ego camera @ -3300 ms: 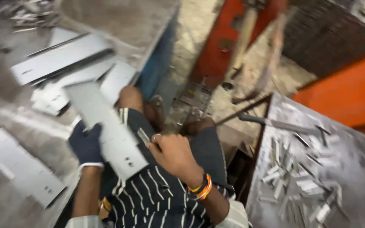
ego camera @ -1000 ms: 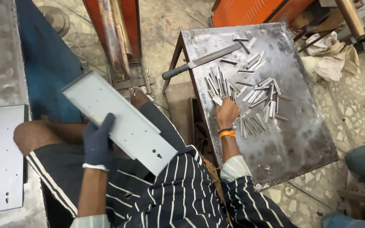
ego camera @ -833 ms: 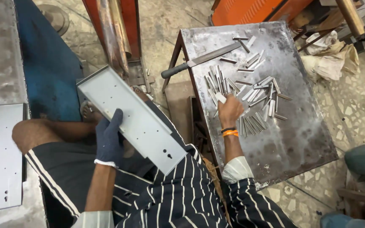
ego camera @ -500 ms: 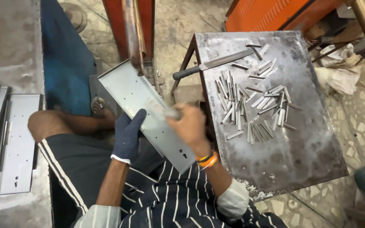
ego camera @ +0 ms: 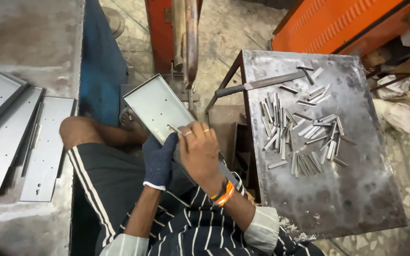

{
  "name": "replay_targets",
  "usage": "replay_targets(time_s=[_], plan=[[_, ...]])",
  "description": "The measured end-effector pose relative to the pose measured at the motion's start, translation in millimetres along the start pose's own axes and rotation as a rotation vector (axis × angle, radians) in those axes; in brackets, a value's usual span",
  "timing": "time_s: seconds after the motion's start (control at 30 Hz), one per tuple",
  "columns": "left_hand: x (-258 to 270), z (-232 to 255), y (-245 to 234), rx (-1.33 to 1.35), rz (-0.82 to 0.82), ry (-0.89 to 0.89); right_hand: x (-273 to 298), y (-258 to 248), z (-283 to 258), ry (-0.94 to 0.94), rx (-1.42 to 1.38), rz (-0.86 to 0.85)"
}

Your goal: Spot welding small metal brackets onto rectangular metal panels using an industrial welding machine.

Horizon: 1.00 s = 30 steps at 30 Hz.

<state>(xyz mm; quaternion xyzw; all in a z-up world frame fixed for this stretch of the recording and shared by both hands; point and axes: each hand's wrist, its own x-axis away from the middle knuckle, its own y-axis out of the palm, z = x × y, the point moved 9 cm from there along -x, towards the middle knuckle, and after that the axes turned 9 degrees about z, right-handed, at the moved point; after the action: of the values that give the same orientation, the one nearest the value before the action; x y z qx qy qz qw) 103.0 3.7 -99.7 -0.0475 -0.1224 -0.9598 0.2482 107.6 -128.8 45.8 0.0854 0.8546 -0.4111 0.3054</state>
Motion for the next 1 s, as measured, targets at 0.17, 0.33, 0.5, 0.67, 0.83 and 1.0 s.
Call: replay_targets(time_s=[0.17,0.33,0.5,0.67,0.83,1.0], plan=[[6.5,24.0,-4.4,-0.055,0.006,0.02,3.8,2.9,4.4,-0.037,0.04,-0.047],[9.9,47.5,-1.9,0.003,-0.054,-0.058,-22.3,-25.3,29.6,0.122,0.138,-0.049],[15.6,87.3,14.8,0.137,-0.146,-0.047,-26.6,-30.6,23.8,0.05,0.123,-0.143],[11.3,139.7,37.0,0.012,-0.179,0.125,-64.4,-46.3,11.6,-0.006,0.037,-0.092],[-7.6,137.6,48.9,0.1,-0.185,0.016,-87.1,-41.2,15.3,0.052,0.027,-0.151],[-9.9,127.7,45.6,0.14,-0.176,-0.033,-89.4,-43.0,10.6,0.073,0.035,-0.16]])
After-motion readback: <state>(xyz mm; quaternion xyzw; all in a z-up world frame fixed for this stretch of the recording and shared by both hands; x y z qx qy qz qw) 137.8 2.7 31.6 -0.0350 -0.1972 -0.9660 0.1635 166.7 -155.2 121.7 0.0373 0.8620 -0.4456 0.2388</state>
